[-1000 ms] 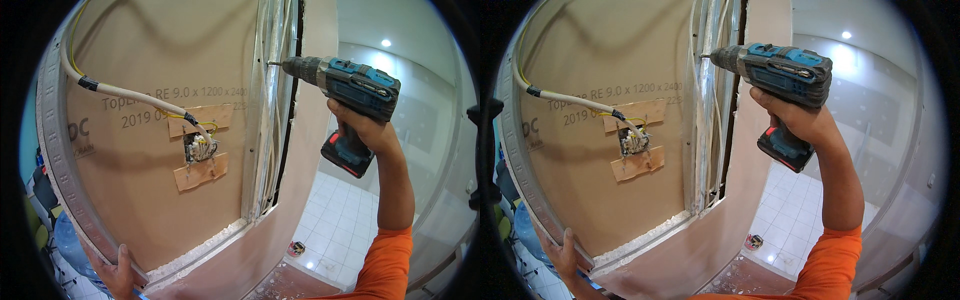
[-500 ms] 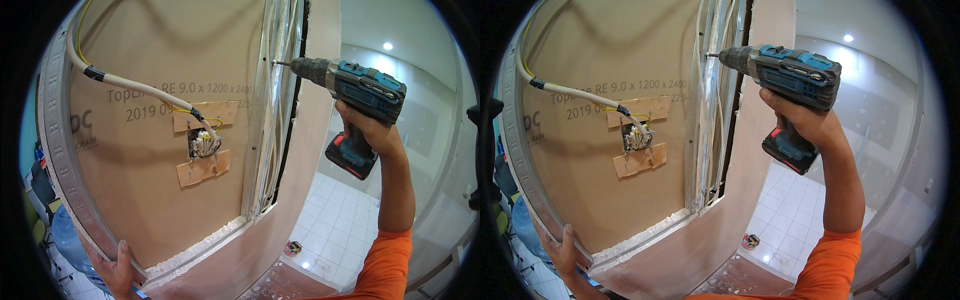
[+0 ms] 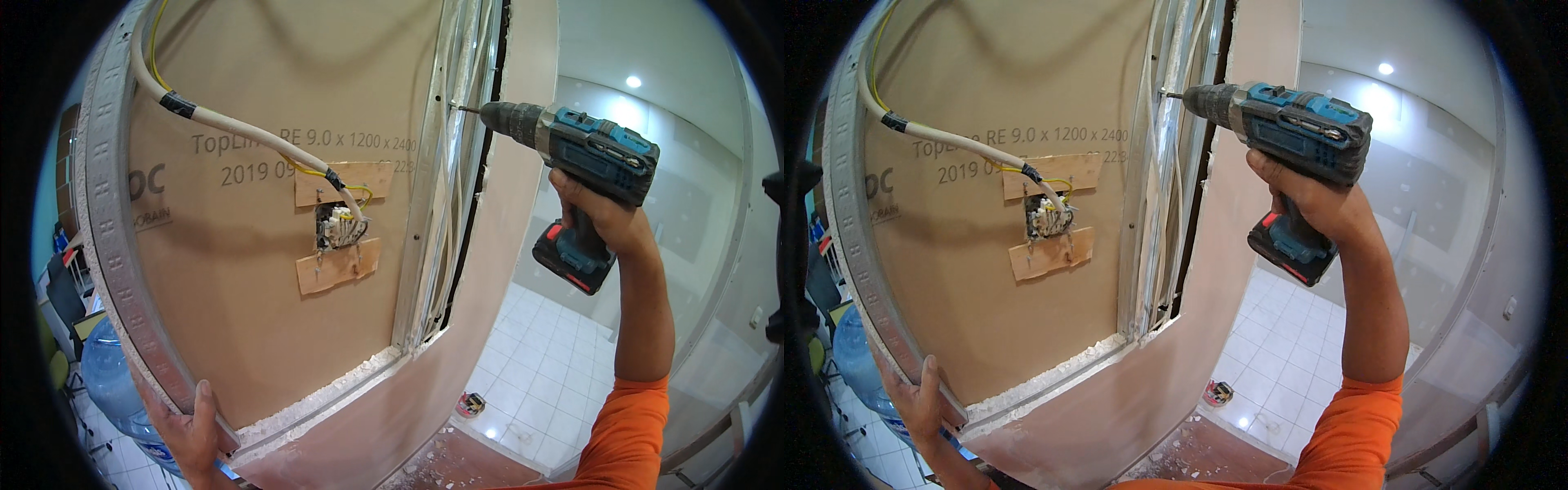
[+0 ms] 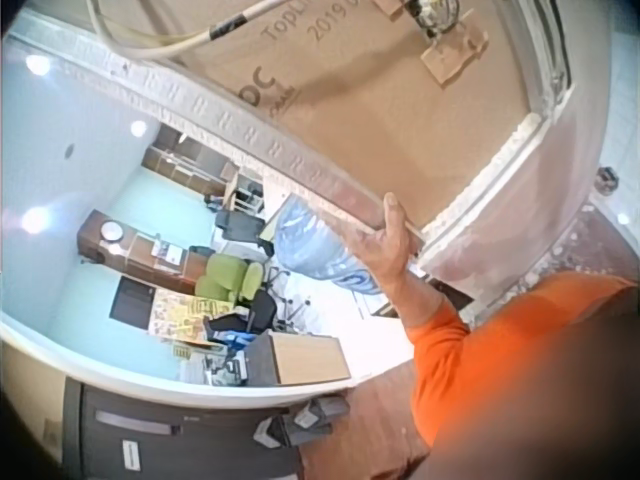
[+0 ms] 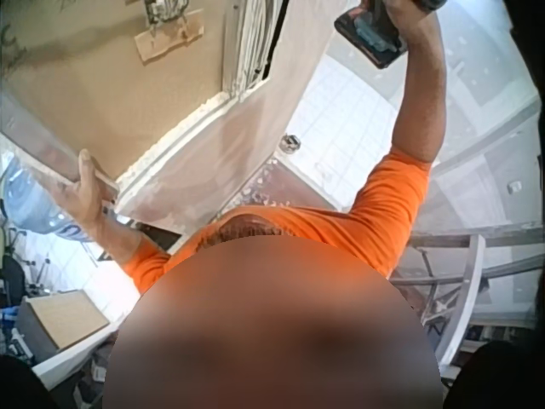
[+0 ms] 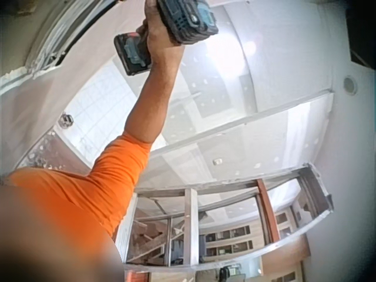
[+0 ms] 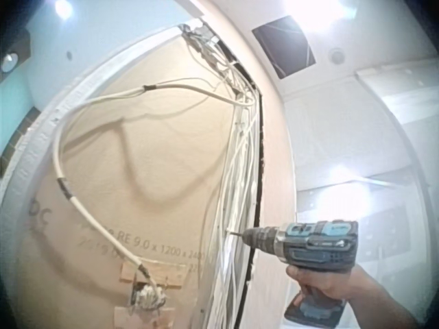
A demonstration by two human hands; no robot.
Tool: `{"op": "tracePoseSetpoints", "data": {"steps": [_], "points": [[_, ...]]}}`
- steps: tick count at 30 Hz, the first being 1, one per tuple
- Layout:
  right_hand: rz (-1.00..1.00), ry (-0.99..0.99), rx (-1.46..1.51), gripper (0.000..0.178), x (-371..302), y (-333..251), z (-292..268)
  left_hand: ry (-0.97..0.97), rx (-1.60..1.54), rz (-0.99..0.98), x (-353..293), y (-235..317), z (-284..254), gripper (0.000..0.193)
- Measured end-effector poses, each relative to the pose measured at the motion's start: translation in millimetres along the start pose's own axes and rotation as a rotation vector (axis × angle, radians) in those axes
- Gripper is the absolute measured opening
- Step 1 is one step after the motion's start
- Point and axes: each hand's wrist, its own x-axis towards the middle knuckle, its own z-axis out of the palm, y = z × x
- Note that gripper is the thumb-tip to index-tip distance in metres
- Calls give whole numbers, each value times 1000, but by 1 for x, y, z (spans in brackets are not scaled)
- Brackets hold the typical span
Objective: The person uses a utility knife to trim a drywall panel along a wall opening, then uses a cordless drill to drive screws into the drywall and metal framing. The person works on a ladder and secures the panel in place.
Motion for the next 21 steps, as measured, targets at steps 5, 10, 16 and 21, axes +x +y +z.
{"op": "tracePoseSetpoints", "data": {"steps": [5, 10, 16, 21], "points": [[24, 15, 45, 22, 0, -1, 2, -21, 2, 25, 0, 1, -1, 85], [-11, 14, 46, 23, -2, -1, 6, -24, -19, 46, 1, 2, -1, 84], [10, 1, 86, 24, -6, 6, 8, -49, -74, 50, 1, 2, -2, 84], [20, 93, 37, 22, -25, 16, 1, -51, -58, 45, 4, 3, -3, 91]]}}
